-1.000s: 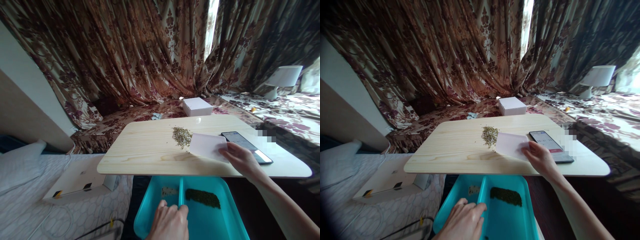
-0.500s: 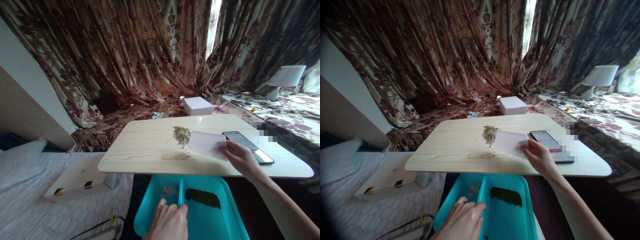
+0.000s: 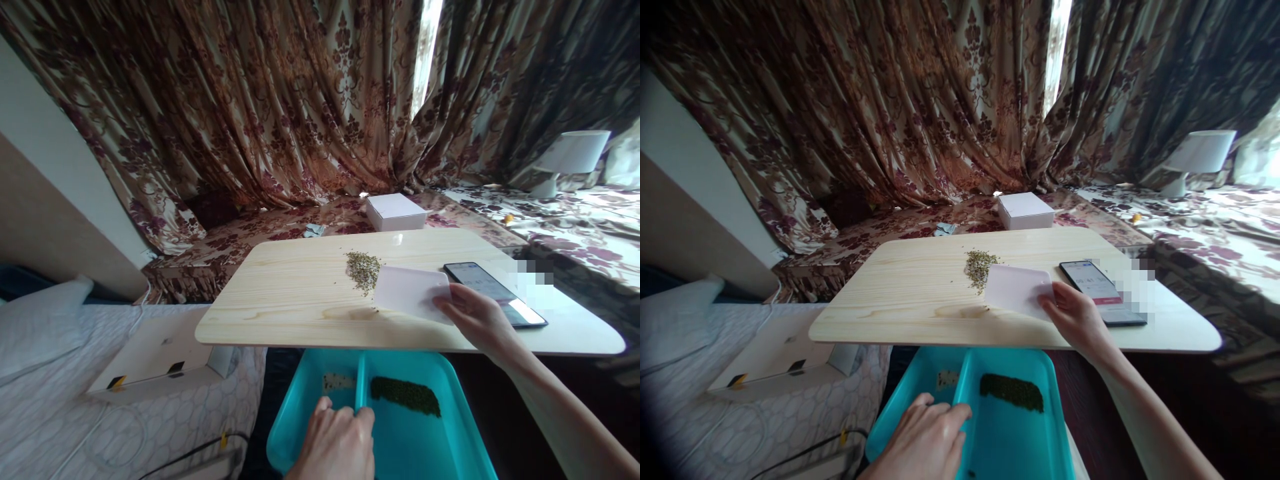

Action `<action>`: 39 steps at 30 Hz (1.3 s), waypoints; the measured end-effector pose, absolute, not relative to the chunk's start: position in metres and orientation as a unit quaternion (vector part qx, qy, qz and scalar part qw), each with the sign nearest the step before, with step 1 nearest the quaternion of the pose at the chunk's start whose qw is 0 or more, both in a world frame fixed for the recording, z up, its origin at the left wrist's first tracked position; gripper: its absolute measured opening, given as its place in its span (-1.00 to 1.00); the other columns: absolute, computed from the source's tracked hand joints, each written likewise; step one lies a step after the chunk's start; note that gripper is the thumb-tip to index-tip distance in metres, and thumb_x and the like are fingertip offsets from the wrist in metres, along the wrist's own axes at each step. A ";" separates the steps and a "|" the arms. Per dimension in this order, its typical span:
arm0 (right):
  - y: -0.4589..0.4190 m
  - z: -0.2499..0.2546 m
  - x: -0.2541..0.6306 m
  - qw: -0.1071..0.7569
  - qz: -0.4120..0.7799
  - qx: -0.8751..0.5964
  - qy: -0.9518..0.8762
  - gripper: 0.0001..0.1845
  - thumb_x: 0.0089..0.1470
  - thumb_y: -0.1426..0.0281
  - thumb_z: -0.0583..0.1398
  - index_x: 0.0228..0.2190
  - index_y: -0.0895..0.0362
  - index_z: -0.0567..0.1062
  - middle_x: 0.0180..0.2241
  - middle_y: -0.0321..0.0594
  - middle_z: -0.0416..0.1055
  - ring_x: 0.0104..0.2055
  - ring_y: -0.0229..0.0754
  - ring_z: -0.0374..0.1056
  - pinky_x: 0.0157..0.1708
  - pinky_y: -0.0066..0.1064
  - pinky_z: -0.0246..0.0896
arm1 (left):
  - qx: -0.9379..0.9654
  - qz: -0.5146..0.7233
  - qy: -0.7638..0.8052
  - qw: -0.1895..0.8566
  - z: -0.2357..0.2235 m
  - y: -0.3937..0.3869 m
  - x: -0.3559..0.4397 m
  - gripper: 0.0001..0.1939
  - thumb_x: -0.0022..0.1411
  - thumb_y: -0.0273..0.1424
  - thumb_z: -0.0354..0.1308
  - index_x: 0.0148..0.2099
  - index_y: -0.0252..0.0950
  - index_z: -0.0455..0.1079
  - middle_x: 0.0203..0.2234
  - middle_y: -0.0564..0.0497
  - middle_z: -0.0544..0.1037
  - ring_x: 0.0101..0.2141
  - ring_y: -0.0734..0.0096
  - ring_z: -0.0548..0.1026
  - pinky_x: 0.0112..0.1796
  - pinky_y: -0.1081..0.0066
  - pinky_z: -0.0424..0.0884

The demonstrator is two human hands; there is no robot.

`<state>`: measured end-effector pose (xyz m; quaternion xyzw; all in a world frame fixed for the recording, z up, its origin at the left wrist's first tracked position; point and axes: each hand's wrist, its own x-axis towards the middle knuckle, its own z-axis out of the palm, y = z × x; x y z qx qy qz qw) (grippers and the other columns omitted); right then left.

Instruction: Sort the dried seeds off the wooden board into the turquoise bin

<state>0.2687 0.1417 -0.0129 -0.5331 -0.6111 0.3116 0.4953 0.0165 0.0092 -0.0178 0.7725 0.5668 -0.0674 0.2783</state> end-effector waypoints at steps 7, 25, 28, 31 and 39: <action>0.143 -0.013 0.269 0.491 0.314 -0.530 -0.616 -0.80 -0.16 0.24 0.30 -0.44 0.06 0.53 -0.43 -0.19 0.61 -0.29 0.00 0.56 -0.25 -0.23 0.50 | 0.774 -0.061 0.568 0.273 -0.020 0.009 0.017 -0.62 0.24 -0.54 -0.17 -0.05 -0.29 0.42 -0.26 -0.14 0.53 -0.16 0.14 0.47 0.09 0.04 0.15; 0.149 -0.011 0.264 0.489 0.287 -0.526 -0.634 -0.84 -0.13 0.27 0.27 -0.42 0.06 0.54 -0.40 -0.20 0.62 -0.31 -0.02 0.56 -0.24 -0.20 0.50 | 0.774 -0.055 0.569 0.273 -0.018 0.006 0.014 -0.62 0.25 -0.52 -0.17 -0.04 -0.29 0.42 -0.26 -0.14 0.52 -0.15 0.13 0.46 0.11 0.04 0.15; 0.147 -0.009 0.265 0.479 0.298 -0.513 -0.647 -0.81 -0.12 0.25 0.28 -0.41 0.07 0.55 -0.40 -0.20 0.63 -0.31 -0.02 0.56 -0.26 -0.22 0.50 | 0.771 -0.064 0.570 0.276 -0.015 0.009 0.016 -0.62 0.25 -0.53 -0.16 -0.03 -0.30 0.42 -0.25 -0.16 0.53 -0.14 0.12 0.47 0.11 0.04 0.14; 0.148 -0.010 0.266 0.478 0.284 -0.517 -0.651 -0.81 -0.13 0.24 0.28 -0.44 0.08 0.54 -0.44 -0.20 0.62 -0.34 -0.02 0.56 -0.31 -0.23 0.51 | 0.763 -0.091 0.571 0.288 -0.009 0.013 0.019 -0.61 0.26 -0.53 -0.16 0.00 -0.31 0.42 -0.20 -0.18 0.54 -0.10 0.11 0.47 0.11 0.06 0.15; 0.160 -0.014 0.268 0.490 0.228 -0.527 -0.656 -0.83 -0.09 0.28 0.22 -0.40 0.08 0.52 -0.38 -0.13 0.62 -0.32 0.01 0.56 -0.30 -0.18 0.50 | 0.765 -0.092 0.578 0.269 -0.016 0.018 0.022 -0.61 0.20 -0.53 -0.13 -0.06 -0.30 0.47 -0.26 -0.20 0.57 -0.16 0.06 0.51 0.01 0.09 0.25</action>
